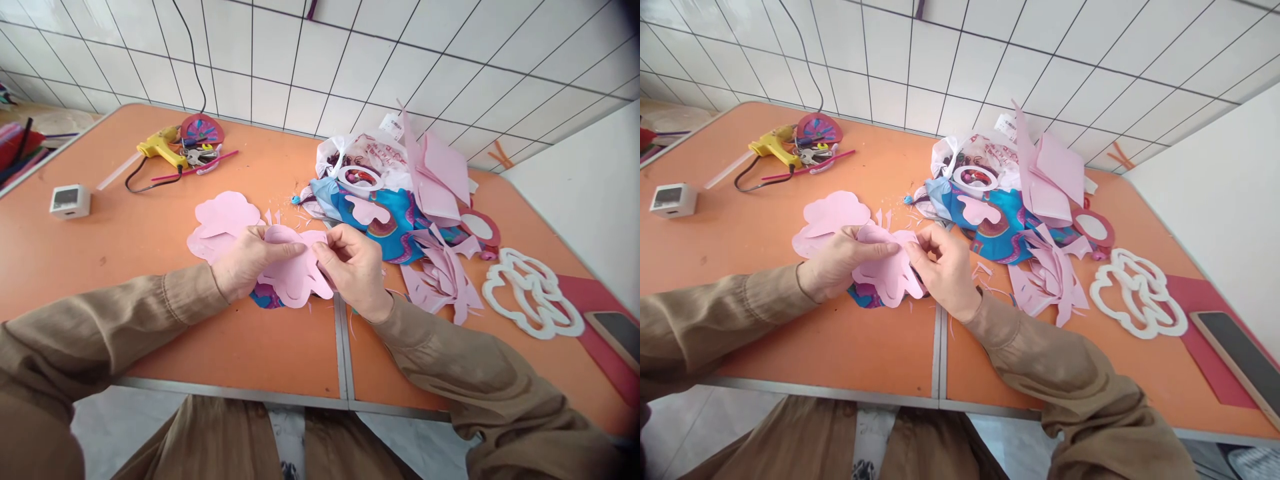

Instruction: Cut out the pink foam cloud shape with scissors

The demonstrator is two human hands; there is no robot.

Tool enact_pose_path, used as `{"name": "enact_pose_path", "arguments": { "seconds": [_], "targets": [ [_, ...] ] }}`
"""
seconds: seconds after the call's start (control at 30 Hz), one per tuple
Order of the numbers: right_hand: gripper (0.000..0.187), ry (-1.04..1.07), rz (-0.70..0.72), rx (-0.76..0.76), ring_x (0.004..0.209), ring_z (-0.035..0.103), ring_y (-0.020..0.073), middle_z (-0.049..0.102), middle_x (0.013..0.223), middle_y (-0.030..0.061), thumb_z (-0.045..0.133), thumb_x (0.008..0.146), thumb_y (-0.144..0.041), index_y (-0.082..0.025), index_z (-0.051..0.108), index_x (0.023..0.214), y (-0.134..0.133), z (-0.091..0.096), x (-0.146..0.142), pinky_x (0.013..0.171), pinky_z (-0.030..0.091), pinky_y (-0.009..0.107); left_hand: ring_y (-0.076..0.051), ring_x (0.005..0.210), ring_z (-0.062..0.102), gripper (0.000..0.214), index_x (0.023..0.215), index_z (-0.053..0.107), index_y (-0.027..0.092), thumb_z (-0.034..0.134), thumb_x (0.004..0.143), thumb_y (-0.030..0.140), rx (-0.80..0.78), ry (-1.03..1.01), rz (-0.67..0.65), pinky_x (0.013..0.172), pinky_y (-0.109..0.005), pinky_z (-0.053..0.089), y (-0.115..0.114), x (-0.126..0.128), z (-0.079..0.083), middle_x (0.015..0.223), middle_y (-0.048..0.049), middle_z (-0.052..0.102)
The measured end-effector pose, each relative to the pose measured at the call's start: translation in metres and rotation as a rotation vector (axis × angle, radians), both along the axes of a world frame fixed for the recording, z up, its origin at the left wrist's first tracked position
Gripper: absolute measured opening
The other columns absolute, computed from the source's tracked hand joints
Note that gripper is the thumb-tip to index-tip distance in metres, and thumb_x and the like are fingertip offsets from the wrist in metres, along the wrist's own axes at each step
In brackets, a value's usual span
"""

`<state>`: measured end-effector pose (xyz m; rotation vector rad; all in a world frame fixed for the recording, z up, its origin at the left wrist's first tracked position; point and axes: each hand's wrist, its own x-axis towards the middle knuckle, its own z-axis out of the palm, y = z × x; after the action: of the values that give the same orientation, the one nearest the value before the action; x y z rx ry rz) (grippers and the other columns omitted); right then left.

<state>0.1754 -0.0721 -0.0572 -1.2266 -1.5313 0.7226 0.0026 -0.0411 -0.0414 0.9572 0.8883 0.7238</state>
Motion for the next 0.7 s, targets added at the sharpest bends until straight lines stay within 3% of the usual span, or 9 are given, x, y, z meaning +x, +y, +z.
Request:
{"name": "enact_pose_path", "arguments": {
  "seconds": [0.43,0.6,0.7],
  "targets": [
    [0.023,0.107,0.069,-0.119,0.051,0.042,0.0090,0.046,0.055,-0.0056,0.063,0.081,-0.031,-0.020,0.051,0.065,0.003,0.007,-0.001,0.049,0.034,0.026,-0.013,0.056,0.058,0.014,0.060,0.071,0.014,0.081,0.063,0.023,-0.026,0.086,0.031,0.052,-0.023,0.044,0.003,0.001,0.011,0.058,-0.0026,0.067],
    [0.017,0.101,0.040,-0.046,0.066,0.057,0.0129,0.061,0.070,-0.0006,0.059,0.087,-0.032,-0.018,0.060,0.077,0.011,0.015,0.010,0.062,0.046,0.028,-0.016,0.061,0.061,0.018,0.062,0.072,0.013,0.084,0.058,0.025,-0.037,0.095,0.061,0.056,-0.026,0.047,0.006,-0.002,0.015,0.062,-0.0050,0.070],
    [0.008,-0.044,-0.002,0.005,0.070,0.061,0.0149,0.065,0.073,0.0005,0.064,0.081,-0.024,-0.018,0.061,0.075,0.020,0.024,0.023,0.066,0.048,0.029,-0.015,0.058,0.058,0.022,0.059,0.071,0.014,0.087,0.055,0.029,0.039,0.080,0.088,0.054,-0.027,0.045,0.012,-0.007,0.021,0.057,-0.0034,0.067]
  ]
}}
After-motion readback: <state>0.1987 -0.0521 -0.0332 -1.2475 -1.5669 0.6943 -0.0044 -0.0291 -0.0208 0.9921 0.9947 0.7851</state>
